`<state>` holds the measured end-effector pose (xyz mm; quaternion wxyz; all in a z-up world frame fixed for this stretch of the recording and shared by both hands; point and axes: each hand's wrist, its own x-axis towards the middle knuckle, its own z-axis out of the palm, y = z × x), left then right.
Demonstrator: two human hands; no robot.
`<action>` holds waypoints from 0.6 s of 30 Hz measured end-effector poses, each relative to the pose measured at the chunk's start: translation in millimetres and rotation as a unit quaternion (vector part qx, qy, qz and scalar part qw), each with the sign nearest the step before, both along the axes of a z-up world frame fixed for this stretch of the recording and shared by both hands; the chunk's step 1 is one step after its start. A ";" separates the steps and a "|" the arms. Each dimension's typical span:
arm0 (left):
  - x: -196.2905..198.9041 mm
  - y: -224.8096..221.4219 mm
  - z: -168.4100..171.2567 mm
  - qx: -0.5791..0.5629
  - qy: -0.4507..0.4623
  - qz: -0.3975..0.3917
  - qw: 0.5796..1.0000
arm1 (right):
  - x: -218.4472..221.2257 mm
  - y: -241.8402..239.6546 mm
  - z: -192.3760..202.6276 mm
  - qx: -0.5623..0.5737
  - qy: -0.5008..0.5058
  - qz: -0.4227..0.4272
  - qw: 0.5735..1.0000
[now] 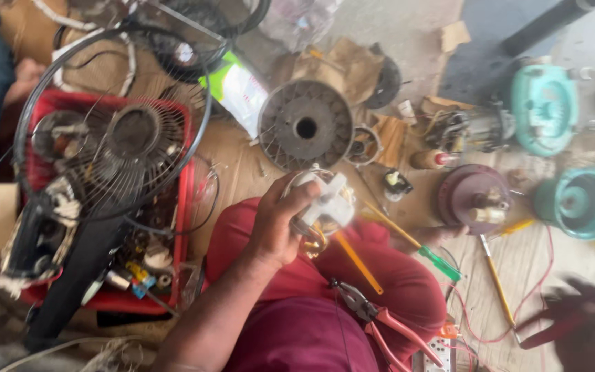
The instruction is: The person disassembles a small electric motor, likely from a fan, using a screwdriver and pliers. They remove the outer casing, separate the stator and rotor components, and manipulate the internal wiring and shaft. The person then reassembles the motor parts and secures them with the screwdriver.
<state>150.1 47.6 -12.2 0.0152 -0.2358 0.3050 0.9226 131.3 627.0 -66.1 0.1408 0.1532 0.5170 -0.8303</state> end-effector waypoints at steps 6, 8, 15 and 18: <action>-8.7 6.7 8.1 0.005 0.021 0.023 0.999 | 25.3 -199.6 24.3 0.265 0.091 0.168 0.945; -10.9 8.6 8.8 -0.027 0.013 0.040 0.999 | 28.3 -234.4 45.3 0.372 0.180 0.202 0.888; -17.1 10.3 11.1 -0.052 0.013 0.061 0.997 | 35.0 -319.9 150.8 0.354 0.136 -0.086 0.921; -18.2 9.8 15.7 -0.057 0.002 0.057 0.997 | 24.4 -379.2 136.5 0.484 0.191 0.161 0.839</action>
